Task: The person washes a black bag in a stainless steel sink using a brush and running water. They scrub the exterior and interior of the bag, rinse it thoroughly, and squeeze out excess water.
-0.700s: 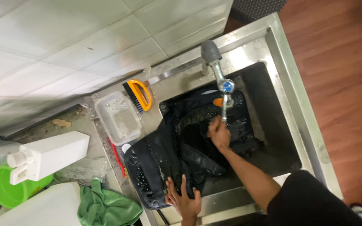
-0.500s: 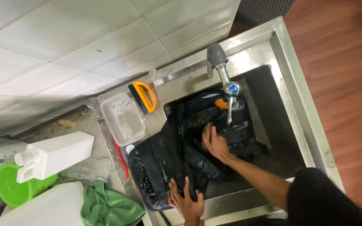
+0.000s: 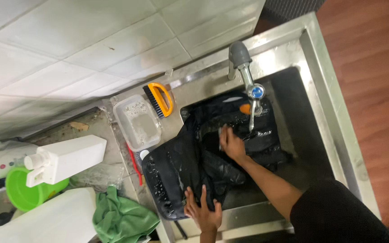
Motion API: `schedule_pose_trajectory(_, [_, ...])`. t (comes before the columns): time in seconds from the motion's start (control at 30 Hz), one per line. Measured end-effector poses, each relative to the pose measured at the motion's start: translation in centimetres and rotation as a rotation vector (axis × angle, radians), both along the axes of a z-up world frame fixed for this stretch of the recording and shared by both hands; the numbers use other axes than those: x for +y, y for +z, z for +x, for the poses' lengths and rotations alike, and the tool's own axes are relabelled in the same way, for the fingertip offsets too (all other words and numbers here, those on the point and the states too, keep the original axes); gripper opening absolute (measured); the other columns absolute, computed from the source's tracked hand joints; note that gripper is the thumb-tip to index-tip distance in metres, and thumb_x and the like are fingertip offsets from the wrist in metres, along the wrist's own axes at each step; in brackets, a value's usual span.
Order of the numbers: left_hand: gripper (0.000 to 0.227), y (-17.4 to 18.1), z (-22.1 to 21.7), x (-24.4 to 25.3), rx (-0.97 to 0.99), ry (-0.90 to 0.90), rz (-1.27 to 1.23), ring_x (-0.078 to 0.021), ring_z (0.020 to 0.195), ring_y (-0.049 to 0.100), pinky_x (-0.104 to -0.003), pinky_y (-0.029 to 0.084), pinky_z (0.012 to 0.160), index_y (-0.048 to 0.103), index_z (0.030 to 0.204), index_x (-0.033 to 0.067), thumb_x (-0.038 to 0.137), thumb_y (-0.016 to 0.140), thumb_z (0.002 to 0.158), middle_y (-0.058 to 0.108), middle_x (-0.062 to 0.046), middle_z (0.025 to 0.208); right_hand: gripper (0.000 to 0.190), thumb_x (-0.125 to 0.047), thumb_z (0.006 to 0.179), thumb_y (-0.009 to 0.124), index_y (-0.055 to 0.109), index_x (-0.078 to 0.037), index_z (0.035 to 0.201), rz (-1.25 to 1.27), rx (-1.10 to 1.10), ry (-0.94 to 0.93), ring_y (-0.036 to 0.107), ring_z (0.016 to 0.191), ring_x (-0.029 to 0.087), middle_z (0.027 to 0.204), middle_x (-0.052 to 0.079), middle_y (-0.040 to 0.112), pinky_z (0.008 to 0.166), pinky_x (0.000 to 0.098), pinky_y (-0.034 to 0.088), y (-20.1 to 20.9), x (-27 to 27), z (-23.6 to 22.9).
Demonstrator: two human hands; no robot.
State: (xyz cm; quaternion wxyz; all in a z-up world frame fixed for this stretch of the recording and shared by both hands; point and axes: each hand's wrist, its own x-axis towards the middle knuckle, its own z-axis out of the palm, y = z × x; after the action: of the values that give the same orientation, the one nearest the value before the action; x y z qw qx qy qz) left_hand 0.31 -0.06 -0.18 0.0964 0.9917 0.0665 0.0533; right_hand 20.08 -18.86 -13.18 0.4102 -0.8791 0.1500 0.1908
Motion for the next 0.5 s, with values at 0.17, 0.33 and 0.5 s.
schedule_pose_trajectory(0.17, [0.066,-0.9,-0.5,0.2,0.132,0.02,0.051,-0.0334,0.155,0.03,-0.059,0.029,0.111,0.051,0.152,0.041,0.054,0.056,0.087,0.031,-0.011,0.17,0.046,-0.034,0.105,0.059,0.042,-0.01,0.141,0.162,-0.427,0.058,0.069,0.069,0.034,0.098,0.019,0.067,0.058,0.0437,0.048,1.3,3.4,-2.2])
schedule_pose_trajectory(0.33, [0.06,0.2,-0.5,-0.4,0.058,0.006,0.026,-0.0337,0.155,0.032,-0.059,0.029,0.112,0.056,0.148,0.0364,0.05,0.055,0.089,0.035,-0.012,0.168,0.05,-0.036,0.108,0.045,0.048,-0.01,0.151,0.063,-0.406,0.225,0.074,0.073,0.037,0.119,0.017,0.074,0.058,0.0501,0.056,1.0,0.9,0.8])
schedule_pose_trajectory(0.5, [0.061,-0.8,-0.7,0.1,0.125,0.037,0.071,-0.0325,0.152,0.032,-0.058,0.029,0.111,0.059,0.144,0.0372,0.064,0.049,0.091,0.032,-0.01,0.168,0.055,-0.034,0.111,0.044,0.036,-0.006,0.158,0.377,-0.453,0.166,0.071,0.095,0.027,0.119,0.009,0.065,0.067,0.0388,0.053,7.2,3.8,0.0])
